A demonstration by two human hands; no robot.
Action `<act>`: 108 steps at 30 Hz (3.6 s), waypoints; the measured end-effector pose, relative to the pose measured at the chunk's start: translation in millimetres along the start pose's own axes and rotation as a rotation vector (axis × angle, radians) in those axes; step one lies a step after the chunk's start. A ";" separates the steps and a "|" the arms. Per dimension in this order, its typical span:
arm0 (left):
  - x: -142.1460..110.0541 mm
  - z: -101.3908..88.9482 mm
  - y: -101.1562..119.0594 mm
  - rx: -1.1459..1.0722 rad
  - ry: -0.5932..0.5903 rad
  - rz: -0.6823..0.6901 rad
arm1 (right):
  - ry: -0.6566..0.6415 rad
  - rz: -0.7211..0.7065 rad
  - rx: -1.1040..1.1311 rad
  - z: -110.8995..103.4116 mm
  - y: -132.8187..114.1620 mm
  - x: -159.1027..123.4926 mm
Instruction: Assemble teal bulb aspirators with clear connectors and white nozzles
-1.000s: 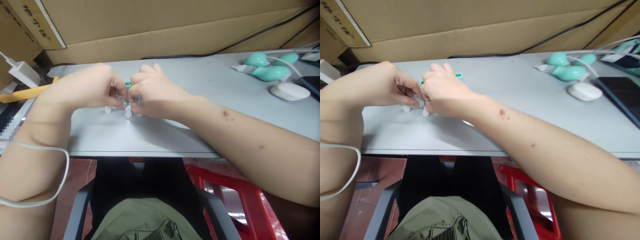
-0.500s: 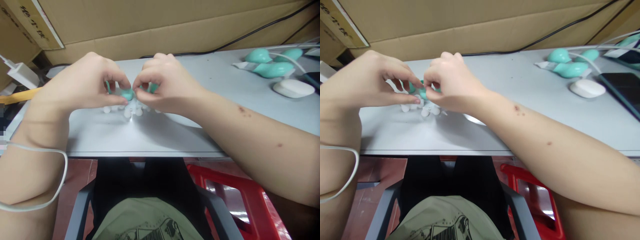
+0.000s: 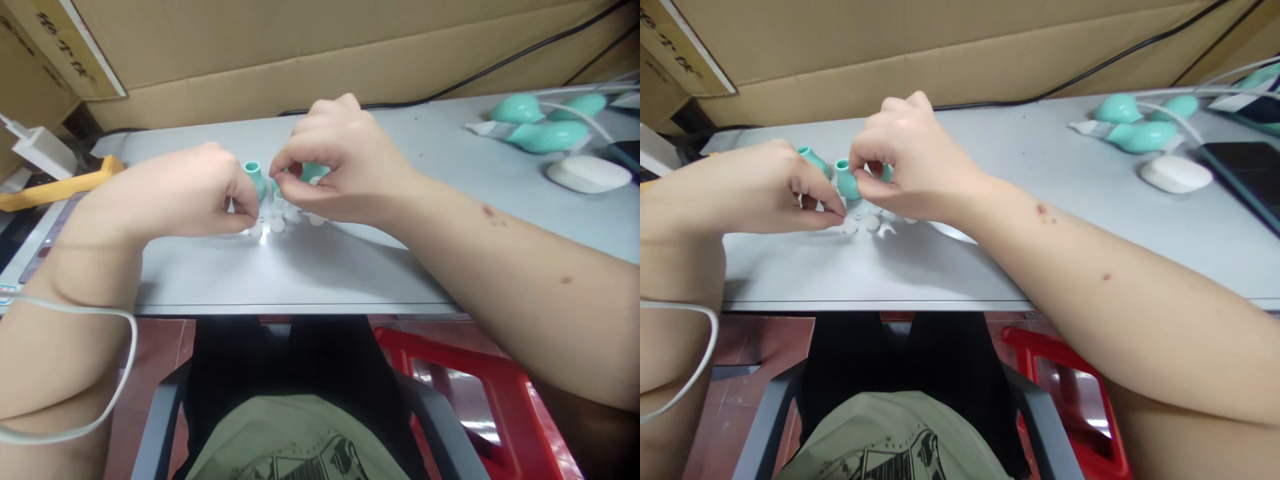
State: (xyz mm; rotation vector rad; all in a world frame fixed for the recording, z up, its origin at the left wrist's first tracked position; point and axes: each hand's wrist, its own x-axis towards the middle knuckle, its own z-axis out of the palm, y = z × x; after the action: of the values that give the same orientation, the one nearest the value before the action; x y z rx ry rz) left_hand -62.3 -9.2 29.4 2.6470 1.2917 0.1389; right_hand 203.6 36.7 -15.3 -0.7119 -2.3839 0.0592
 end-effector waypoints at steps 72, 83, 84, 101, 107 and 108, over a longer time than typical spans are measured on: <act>28.2 26.8 5.8 -0.817 0.676 -0.131 | 0.401 0.340 0.854 22.2 -2.6 -3.3; 26.5 25.6 -8.3 -0.930 0.602 0.094 | 0.280 0.368 1.109 17.4 5.9 2.3; 26.8 26.4 -10.0 -0.952 0.584 0.119 | 0.290 0.392 1.138 18.5 5.6 2.3; 27.1 23.3 0.4 -0.753 0.742 -0.023 | 0.368 0.423 1.209 21.5 -0.5 2.1; 23.4 21.7 -4.7 -0.621 0.716 0.026 | 0.306 0.500 1.216 26.1 7.1 4.9; 23.6 22.5 -4.0 -0.603 0.730 0.021 | 0.300 0.513 1.196 25.9 8.2 5.7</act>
State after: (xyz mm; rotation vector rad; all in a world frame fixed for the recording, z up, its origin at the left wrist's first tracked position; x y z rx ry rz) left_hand -47.0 8.9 6.6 2.1207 1.1213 1.3578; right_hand 188.4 50.0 -34.3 -0.6079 -1.4153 1.3395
